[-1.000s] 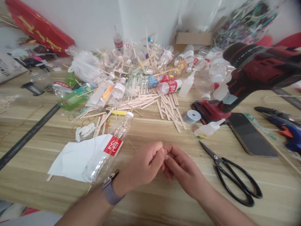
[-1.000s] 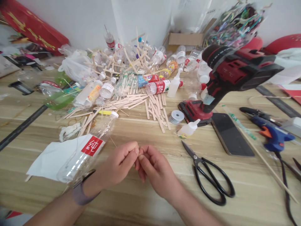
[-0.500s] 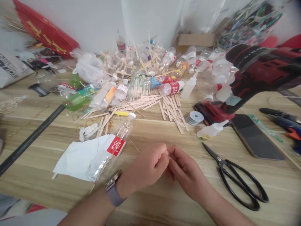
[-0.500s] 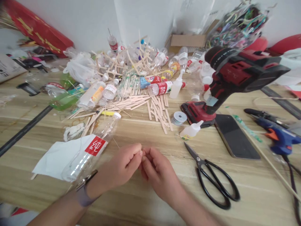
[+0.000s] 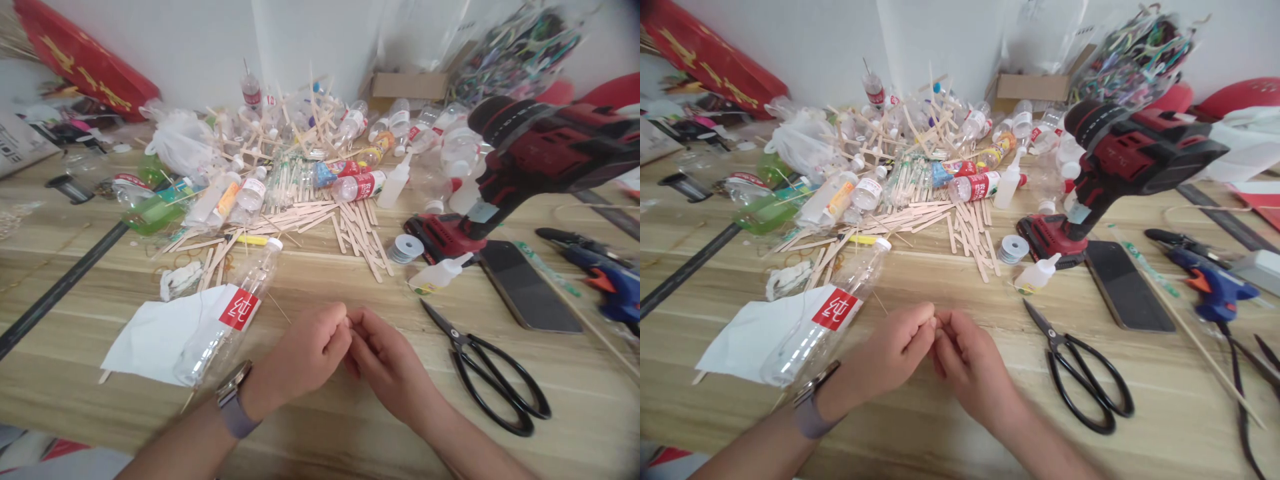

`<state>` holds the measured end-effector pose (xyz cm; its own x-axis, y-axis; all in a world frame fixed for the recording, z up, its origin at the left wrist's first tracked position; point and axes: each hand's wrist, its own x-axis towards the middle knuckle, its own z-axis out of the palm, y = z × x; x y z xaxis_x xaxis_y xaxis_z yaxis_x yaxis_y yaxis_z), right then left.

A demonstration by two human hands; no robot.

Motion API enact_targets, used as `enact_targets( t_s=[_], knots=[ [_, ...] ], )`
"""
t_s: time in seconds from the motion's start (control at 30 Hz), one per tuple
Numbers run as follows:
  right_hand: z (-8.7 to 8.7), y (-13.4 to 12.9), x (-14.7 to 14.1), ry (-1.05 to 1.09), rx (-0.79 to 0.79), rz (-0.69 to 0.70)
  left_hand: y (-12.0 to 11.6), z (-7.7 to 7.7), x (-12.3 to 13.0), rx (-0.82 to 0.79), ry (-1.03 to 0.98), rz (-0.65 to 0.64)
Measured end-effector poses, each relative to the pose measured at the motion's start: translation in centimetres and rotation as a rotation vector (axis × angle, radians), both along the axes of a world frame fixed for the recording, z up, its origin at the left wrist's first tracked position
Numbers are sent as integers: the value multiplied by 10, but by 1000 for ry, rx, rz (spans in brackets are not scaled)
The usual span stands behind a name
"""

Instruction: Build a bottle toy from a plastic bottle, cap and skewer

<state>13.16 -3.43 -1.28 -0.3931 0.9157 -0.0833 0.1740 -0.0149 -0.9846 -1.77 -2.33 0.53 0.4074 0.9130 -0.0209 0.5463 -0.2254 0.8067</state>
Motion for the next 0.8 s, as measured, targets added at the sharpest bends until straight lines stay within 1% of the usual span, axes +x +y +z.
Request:
enact_targets(
  t_s=[0.2,0.43,0.67,0.8],
  knots=[
    [0,1,-1,-7,26,-4,-1,2,2,34,-5,9],
    [3,1,1,-47,38,1,-1,4,3,16,46,5],
    [0,1,0,-34,16,5,-2,3,4,26,70,5],
    [-2,1,0,-23,9,-4,0,3,4,30,45,6]
  ],
)
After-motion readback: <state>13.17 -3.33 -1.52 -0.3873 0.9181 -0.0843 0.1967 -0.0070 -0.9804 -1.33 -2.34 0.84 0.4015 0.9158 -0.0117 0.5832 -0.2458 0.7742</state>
